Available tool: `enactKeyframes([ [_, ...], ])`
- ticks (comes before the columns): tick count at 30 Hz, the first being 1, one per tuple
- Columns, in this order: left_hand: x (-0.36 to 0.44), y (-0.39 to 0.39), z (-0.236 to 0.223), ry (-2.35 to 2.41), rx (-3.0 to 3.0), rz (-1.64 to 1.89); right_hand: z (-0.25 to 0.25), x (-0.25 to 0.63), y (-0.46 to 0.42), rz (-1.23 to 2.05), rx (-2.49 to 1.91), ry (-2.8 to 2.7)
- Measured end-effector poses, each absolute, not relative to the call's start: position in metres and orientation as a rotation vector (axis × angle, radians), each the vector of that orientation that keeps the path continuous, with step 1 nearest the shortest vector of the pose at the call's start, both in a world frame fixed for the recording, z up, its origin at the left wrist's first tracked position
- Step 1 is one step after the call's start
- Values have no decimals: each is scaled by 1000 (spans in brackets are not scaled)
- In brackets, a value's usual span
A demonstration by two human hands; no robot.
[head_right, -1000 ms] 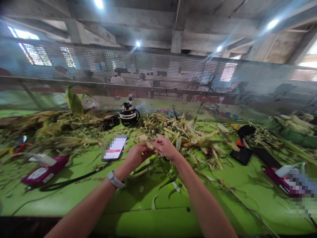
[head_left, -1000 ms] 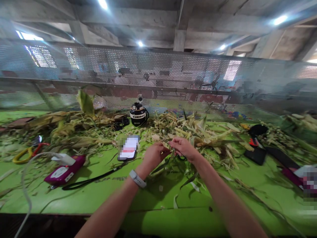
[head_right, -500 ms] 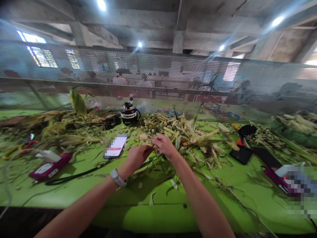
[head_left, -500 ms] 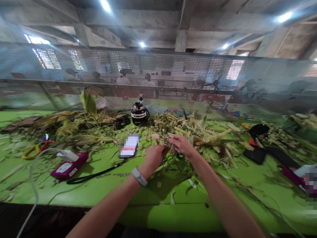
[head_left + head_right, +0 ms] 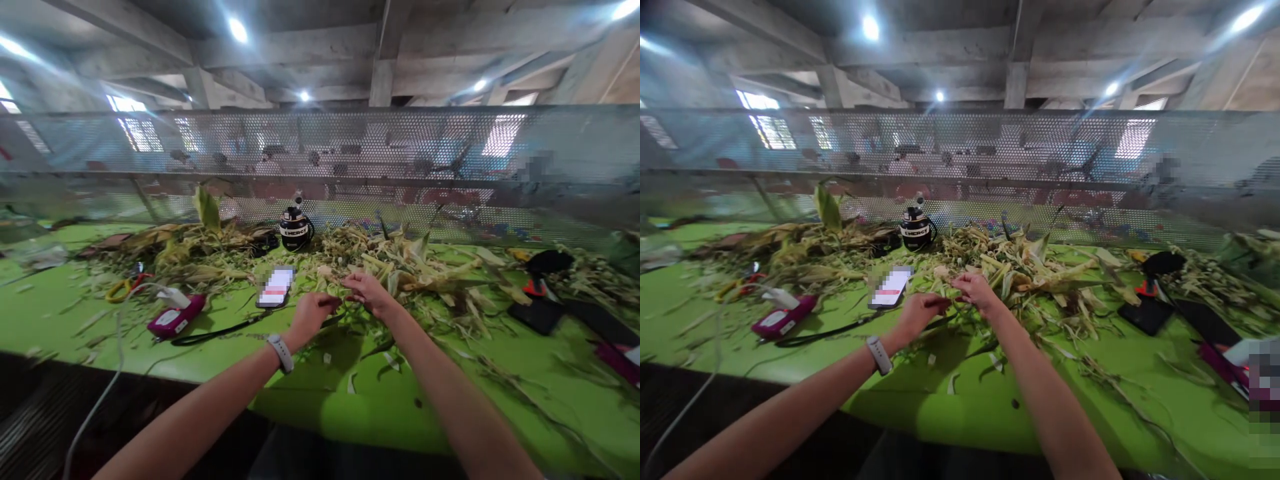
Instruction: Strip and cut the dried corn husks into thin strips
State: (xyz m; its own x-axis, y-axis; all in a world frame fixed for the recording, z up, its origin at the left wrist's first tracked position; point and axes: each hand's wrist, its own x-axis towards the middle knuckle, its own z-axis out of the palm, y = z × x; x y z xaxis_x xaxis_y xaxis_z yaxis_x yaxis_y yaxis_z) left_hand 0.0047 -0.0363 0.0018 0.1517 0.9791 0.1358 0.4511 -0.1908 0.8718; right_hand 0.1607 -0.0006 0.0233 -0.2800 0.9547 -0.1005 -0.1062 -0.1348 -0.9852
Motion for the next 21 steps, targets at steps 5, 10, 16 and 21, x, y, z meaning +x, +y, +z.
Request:
enactKeyframes([
  [5, -2, -44, 1, 1623, 2228, 973, 21, 155, -2, 1549, -1025, -1309],
  [10, -5, -49, 2, 1705, 2587, 916, 20, 153, -3, 1498, -1071, -1374],
  [16, -10, -49, -3, 1641, 2894, 879, 20, 150, -5, 1475, -1085, -1430],
  [21, -10, -43, -1, 1385, 2856, 518, 15, 150, -2, 1433, -1154, -1500],
])
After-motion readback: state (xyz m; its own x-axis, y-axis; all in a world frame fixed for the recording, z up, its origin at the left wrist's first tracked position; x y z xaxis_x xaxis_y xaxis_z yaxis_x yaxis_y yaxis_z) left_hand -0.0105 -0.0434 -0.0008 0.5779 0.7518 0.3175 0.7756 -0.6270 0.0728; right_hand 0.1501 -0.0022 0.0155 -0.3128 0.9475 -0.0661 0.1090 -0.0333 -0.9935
